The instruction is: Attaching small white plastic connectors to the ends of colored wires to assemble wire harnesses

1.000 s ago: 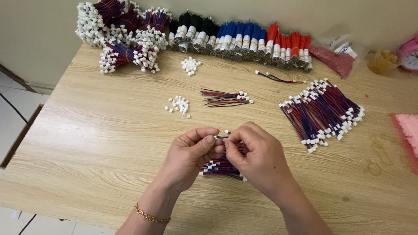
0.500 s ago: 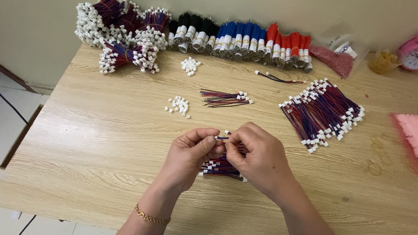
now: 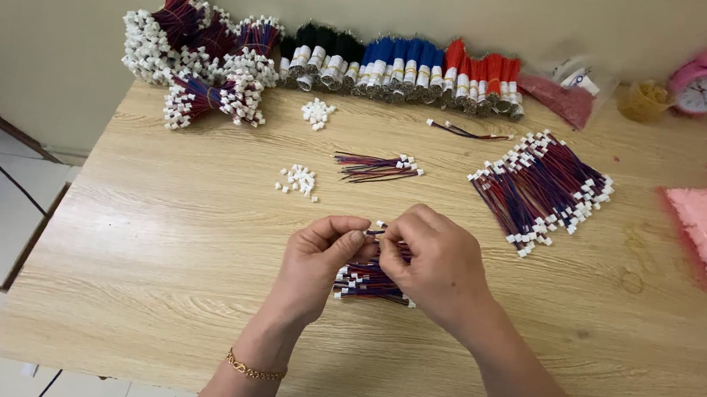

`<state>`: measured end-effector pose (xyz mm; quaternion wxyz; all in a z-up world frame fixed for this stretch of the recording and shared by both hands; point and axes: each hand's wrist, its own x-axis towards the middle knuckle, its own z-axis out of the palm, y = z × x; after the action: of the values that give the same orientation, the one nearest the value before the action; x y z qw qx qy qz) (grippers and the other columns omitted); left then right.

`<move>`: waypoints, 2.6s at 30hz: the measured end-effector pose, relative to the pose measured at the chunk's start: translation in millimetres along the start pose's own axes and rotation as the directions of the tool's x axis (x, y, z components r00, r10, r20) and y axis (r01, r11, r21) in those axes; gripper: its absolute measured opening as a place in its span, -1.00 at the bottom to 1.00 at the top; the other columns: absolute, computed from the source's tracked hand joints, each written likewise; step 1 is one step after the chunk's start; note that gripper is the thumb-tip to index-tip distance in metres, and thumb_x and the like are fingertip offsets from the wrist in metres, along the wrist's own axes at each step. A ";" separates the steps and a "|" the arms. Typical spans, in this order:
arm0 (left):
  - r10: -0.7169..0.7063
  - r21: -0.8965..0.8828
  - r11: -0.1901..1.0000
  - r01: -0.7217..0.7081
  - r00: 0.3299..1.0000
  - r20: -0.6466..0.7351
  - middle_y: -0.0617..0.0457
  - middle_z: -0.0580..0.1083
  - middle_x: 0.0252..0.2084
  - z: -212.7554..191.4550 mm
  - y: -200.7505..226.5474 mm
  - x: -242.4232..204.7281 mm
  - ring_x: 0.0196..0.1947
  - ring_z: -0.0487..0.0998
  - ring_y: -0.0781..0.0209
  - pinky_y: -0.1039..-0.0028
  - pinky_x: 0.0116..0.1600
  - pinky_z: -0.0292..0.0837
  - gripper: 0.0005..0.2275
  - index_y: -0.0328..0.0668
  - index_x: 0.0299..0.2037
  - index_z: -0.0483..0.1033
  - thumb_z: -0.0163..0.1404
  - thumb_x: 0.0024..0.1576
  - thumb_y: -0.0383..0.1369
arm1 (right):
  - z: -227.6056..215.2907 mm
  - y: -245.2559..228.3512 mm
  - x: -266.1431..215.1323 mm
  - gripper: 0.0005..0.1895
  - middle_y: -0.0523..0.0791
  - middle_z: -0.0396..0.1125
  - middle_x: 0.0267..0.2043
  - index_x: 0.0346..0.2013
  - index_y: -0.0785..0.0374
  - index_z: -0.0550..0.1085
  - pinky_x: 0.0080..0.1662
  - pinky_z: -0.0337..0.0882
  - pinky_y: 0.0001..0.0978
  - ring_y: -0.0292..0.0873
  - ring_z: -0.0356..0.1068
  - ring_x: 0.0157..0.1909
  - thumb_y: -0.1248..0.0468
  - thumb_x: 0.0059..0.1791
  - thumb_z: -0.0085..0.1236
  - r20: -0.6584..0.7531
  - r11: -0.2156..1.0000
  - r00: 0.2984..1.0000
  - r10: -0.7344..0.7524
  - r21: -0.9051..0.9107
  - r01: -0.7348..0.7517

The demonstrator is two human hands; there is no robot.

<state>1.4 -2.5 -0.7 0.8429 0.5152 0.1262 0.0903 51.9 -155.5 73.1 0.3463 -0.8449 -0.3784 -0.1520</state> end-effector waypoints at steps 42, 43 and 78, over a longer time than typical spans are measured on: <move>0.219 0.875 0.434 -0.215 0.967 0.129 -0.03 0.55 -0.38 -29.8 4.3 4.6 -0.24 0.57 -0.06 0.24 -0.14 0.47 -0.88 -0.02 -0.22 0.64 0.09 0.06 -0.40 | 50.4 16.4 -26.2 -0.04 0.11 0.00 0.32 0.29 0.16 0.13 0.28 -0.20 0.26 0.23 -0.15 0.40 -0.03 -0.26 0.39 0.644 0.946 0.723 0.251 -0.322 -0.042; 0.218 0.872 0.436 -0.222 0.966 0.137 -0.03 0.55 -0.38 -35.3 4.8 2.4 -0.24 0.57 -0.06 0.24 -0.14 0.47 -0.88 -0.02 -0.22 0.64 0.09 0.06 -0.40 | 56.7 18.8 -28.3 -0.04 0.11 0.00 0.32 0.29 0.16 0.13 0.28 -0.20 0.26 0.23 -0.15 0.40 -0.03 -0.26 0.39 0.639 0.943 0.724 0.258 -0.328 -0.046; 0.167 0.813 0.547 -0.199 0.978 0.127 0.15 0.61 -0.25 -50.9 -3.1 6.5 -0.24 0.60 0.26 0.50 -0.10 0.44 -0.85 -0.05 -0.22 0.62 0.03 0.05 -0.33 | 123.0 167.0 55.2 -0.56 -0.05 0.24 0.14 0.12 0.16 0.37 0.06 0.24 -0.01 0.09 0.23 0.10 0.18 -0.06 0.02 0.171 0.896 0.932 0.319 -0.375 -0.237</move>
<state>-7.9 41.0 -26.5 0.4946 0.8593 0.0846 0.0995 212.4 -119.0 -64.5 0.1637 -0.9500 -0.2572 -0.0674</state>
